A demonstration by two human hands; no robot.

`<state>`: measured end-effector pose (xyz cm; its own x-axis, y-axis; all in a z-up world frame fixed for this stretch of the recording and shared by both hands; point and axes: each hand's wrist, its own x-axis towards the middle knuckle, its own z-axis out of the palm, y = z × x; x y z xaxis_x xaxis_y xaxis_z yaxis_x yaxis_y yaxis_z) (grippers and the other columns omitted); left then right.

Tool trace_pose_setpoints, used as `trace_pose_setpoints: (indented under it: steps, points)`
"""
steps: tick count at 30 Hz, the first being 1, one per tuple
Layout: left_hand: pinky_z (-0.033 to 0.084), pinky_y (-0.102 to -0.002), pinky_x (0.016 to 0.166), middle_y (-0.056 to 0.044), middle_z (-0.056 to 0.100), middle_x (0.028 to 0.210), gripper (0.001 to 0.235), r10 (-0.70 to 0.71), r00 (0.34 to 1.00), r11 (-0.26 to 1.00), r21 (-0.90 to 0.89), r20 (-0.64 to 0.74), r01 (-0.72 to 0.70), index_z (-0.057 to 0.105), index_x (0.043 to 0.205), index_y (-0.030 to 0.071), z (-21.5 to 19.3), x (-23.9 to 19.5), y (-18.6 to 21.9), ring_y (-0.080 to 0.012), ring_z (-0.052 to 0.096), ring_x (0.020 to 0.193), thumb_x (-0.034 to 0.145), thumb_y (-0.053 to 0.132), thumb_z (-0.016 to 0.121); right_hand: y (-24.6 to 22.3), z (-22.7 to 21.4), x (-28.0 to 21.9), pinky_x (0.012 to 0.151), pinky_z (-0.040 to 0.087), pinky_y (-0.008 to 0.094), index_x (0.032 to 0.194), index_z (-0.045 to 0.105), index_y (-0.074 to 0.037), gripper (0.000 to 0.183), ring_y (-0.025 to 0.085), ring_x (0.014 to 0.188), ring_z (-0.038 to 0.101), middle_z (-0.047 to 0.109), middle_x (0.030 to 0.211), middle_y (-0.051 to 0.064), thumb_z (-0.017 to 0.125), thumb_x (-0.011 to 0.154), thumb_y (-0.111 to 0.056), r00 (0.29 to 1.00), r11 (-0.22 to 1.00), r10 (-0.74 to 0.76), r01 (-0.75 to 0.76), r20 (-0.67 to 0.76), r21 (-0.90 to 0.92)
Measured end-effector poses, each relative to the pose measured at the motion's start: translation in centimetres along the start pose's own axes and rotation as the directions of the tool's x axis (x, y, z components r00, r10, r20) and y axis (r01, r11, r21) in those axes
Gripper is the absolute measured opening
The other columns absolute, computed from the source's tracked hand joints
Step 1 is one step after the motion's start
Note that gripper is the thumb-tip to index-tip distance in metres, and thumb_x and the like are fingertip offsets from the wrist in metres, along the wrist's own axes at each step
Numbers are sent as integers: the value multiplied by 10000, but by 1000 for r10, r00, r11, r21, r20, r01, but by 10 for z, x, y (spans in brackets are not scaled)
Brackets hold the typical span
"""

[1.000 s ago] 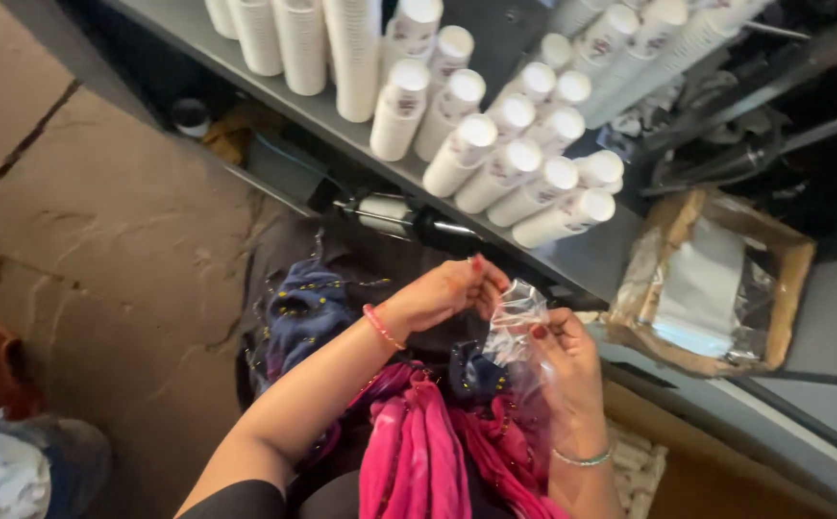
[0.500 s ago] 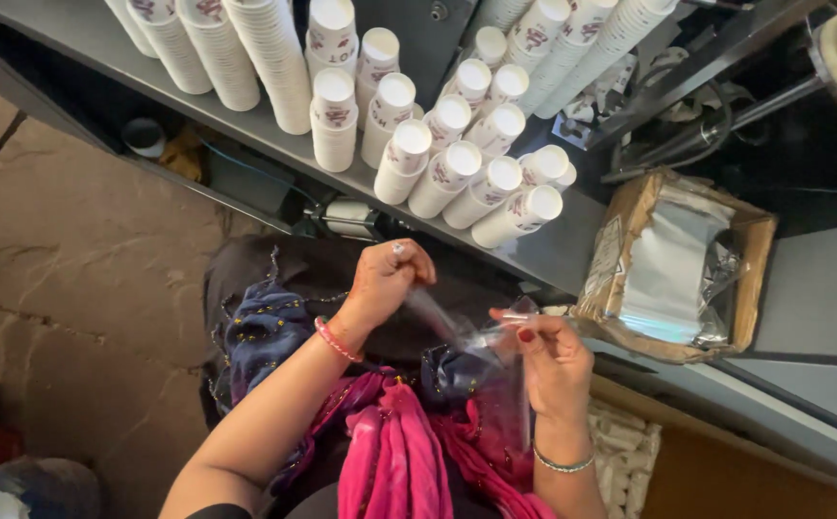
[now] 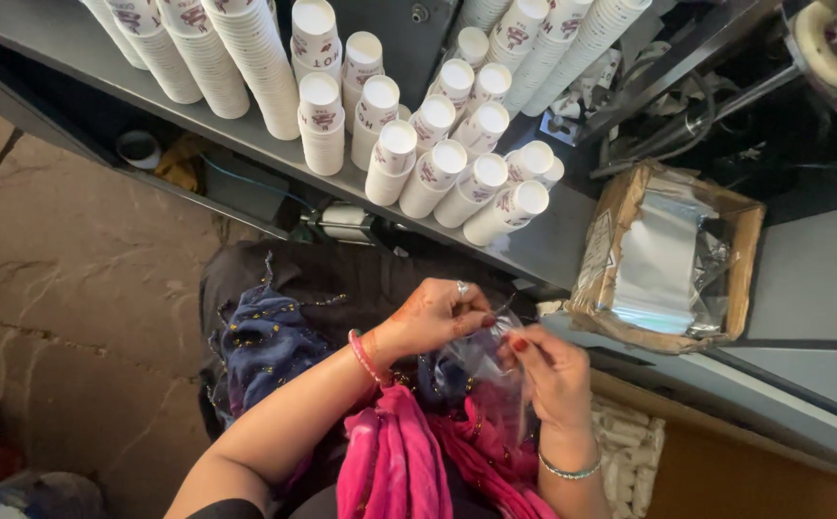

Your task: The person puts paper cups into plastic bags by hand and places the filled bags into a box.

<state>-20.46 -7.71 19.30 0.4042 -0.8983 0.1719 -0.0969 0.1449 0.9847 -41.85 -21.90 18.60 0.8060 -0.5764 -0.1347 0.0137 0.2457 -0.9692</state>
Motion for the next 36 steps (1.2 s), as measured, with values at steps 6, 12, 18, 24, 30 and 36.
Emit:
trace_pose_setpoints:
  steps: [6, 12, 18, 24, 30, 36]
  points:
    - [525, -331, 625, -152, 666, 814, 79, 297, 943, 943, 201, -150, -265, 720, 999, 49, 15, -11, 11, -275, 665, 690, 969, 119, 697, -40, 53, 17, 695, 549, 327, 1107, 696, -14, 188, 203, 822, 676, 724, 998, 109, 634, 947, -90, 989, 940, -108, 136, 104, -314]
    - [507, -385, 604, -109, 669, 732, 228, 584, 788, 683, 642, -193, -348, 740, 1117, 7, 2, -16, 34, -269, 667, 665, 905, 50, 666, -34, 74, 8, 729, 541, 339, 947, 620, -4, 166, 211, 872, 649, 691, 1044, 143, 715, 1030, -112, 937, 944, -329, 327, 120, 43]
    - [400, -297, 497, -67, 664, 701, 224, -223, 959, 860, -427, 176, 279, 707, 915, 18, -11, -11, 24, -101, 514, 535, 1006, 211, 642, -77, 60, 35, 628, 539, 309, 853, 664, -13, 158, 166, 767, 634, 642, 872, 66, 681, 908, -160, 983, 973, -96, 126, 158, -195]
    - [469, -360, 562, -57, 622, 723, 91, 520, 727, 557, 467, 449, -687, 647, 768, 95, 9, -15, 30, -218, 635, 680, 832, 153, 675, -45, 81, 49, 621, 449, 286, 887, 669, -1, 39, 148, 702, 556, 610, 774, 66, 686, 920, -13, 913, 576, -404, 299, 53, -760]
    - [541, -269, 693, -57, 721, 916, 101, 130, 988, 960, -261, 84, -104, 714, 1024, 53, -22, 40, -12, -115, 657, 764, 1009, 128, 647, -49, 19, 100, 688, 605, 321, 902, 691, -30, 71, 173, 723, 698, 726, 829, 73, 630, 931, -50, 992, 997, 73, -75, -99, -19]
    - [440, -225, 596, -59, 753, 945, 120, -103, 993, 577, -817, -63, 8, 688, 1053, 19, -39, 80, 9, -74, 541, 638, 958, 92, 691, -104, 35, 150, 919, 599, 348, 1020, 701, -54, 186, 213, 1020, 731, 746, 1064, 87, 622, 921, 83, 863, 859, -503, 505, 45, -83]
